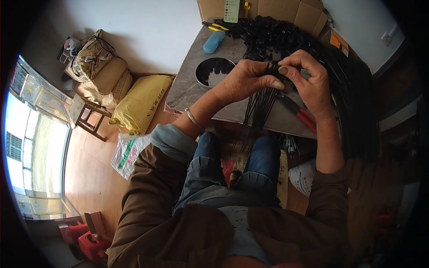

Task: Assembling thin black rods into plastic connectors to create umbrella frames at a workbench.

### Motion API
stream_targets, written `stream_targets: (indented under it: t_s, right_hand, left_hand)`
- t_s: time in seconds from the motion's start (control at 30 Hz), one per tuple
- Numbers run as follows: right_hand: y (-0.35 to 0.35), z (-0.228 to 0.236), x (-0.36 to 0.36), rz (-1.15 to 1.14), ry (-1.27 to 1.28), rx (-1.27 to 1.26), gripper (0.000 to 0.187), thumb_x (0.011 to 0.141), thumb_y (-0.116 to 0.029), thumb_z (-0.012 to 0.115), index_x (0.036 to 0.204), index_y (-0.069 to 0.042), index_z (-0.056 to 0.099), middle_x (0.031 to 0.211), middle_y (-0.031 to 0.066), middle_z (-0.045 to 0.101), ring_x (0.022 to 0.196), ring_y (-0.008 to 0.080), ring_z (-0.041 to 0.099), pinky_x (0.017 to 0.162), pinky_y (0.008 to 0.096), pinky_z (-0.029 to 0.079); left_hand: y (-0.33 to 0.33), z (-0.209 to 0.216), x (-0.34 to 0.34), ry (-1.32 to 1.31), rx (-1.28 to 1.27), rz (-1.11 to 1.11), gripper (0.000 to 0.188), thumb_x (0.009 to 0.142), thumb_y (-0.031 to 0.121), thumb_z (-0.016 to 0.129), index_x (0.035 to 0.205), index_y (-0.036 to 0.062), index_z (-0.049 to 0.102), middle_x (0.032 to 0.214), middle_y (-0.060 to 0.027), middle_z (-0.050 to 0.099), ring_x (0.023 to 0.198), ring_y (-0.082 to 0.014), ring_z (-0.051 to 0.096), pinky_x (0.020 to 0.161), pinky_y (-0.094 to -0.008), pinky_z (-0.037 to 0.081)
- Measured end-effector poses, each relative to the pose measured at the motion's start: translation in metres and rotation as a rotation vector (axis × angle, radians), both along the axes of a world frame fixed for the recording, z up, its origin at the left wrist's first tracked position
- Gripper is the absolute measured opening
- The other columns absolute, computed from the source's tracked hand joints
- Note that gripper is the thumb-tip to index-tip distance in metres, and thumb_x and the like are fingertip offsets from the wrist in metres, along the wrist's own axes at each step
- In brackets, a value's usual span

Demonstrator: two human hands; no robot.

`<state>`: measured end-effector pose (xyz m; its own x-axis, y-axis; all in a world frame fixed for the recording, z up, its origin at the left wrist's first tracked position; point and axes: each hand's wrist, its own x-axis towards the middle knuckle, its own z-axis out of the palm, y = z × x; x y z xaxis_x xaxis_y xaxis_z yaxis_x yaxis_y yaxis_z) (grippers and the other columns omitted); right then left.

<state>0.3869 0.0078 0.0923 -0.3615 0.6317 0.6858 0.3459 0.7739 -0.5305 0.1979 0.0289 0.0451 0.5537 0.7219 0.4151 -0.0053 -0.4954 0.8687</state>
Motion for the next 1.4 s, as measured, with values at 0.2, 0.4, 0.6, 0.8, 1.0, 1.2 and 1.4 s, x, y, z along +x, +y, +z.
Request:
stream_targets:
  t_s: [0.2, 0.4, 0.6, 0.8, 1.0, 1.2, 1.4]
  right_hand:
    - [0.005, 0.004, 0.000, -0.027, -0.095, 0.093, 0.008, 0.079, -0.008, 0.071, 0.083, -0.003, 0.066, 0.079, 0.0019, 0.061, 0.073, 0.0127, 0.057, 0.068, 0.0264, 0.046]
    - [0.005, -0.002, -0.004, -0.031, -0.051, 0.096, 0.027, 0.074, -0.010, 0.075, 0.098, -0.007, 0.066, 0.082, 0.0008, 0.060, 0.071, 0.0104, 0.057, 0.061, 0.0248, 0.044]
    - [0.013, -0.008, -0.019, -0.107, -0.197, 0.382, 0.029, 0.071, -0.007, 0.074, 0.099, -0.010, 0.065, 0.084, 0.0047, 0.063, 0.067, 0.0181, 0.063, 0.056, 0.0286, 0.050]
    - [0.014, -0.002, -0.026, -0.128, -0.174, 0.291, 0.009, 0.077, -0.004, 0.070, 0.081, -0.004, 0.062, 0.075, 0.0049, 0.063, 0.064, 0.0178, 0.064, 0.055, 0.0269, 0.049]
    - [0.027, 0.016, -0.009, 0.157, 0.079, -0.352, 0.018, 0.090, -0.015, 0.061, 0.104, -0.005, 0.066, 0.088, 0.0038, 0.065, 0.075, 0.0092, 0.061, 0.064, 0.0214, 0.048]
    - [0.160, -0.075, 0.126, -0.572, -0.133, -0.441, 0.028, 0.084, -0.033, 0.065, 0.098, -0.009, 0.070, 0.082, 0.0047, 0.068, 0.078, 0.0135, 0.063, 0.068, 0.0275, 0.048]
    - [0.145, -0.104, 0.109, -0.786, -0.678, -0.468, 0.016, 0.078, -0.023, 0.065, 0.089, -0.013, 0.071, 0.088, 0.0057, 0.068, 0.087, 0.0263, 0.065, 0.078, 0.0369, 0.048]
  left_hand:
    - [0.007, 0.000, -0.004, 0.086, 0.144, 0.066, 0.036, 0.082, 0.030, 0.070, 0.106, 0.0025, 0.067, 0.077, -0.0015, 0.067, 0.074, -0.0044, 0.055, 0.068, -0.0239, 0.049]
    - [0.009, -0.002, 0.004, 0.064, 0.249, 0.120, 0.035, 0.075, 0.034, 0.076, 0.083, 0.0006, 0.067, 0.059, -0.0085, 0.057, 0.055, -0.0083, 0.045, 0.053, -0.0295, 0.044]
    - [0.003, -0.051, 0.018, 0.006, 0.190, 0.123, 0.033, 0.072, 0.022, 0.080, 0.091, 0.0000, 0.065, 0.077, -0.0093, 0.066, 0.068, -0.0120, 0.060, 0.062, -0.0308, 0.049]
    - [-0.002, -0.116, 0.004, 0.631, 0.771, 0.184, 0.079, 0.070, 0.059, 0.068, 0.129, 0.0082, 0.051, 0.143, -0.0192, 0.033, 0.134, -0.0371, 0.029, 0.112, -0.0450, 0.020]
    - [0.006, -0.127, -0.008, 0.584, 0.663, 0.107, 0.096, 0.069, 0.061, 0.067, 0.134, -0.0027, 0.039, 0.145, -0.0220, 0.031, 0.136, -0.0353, 0.026, 0.113, -0.0453, 0.018]
    - [-0.003, -0.126, 0.003, 0.570, 0.761, 0.296, 0.108, 0.061, 0.069, 0.066, 0.134, -0.0061, 0.039, 0.147, -0.0240, 0.025, 0.139, -0.0372, 0.018, 0.114, -0.0455, 0.016]
    - [-0.007, -0.131, -0.009, 0.609, 0.636, 0.269, 0.105, 0.063, 0.067, 0.067, 0.137, -0.0022, 0.037, 0.148, -0.0236, 0.023, 0.140, -0.0375, 0.017, 0.113, -0.0487, 0.015]
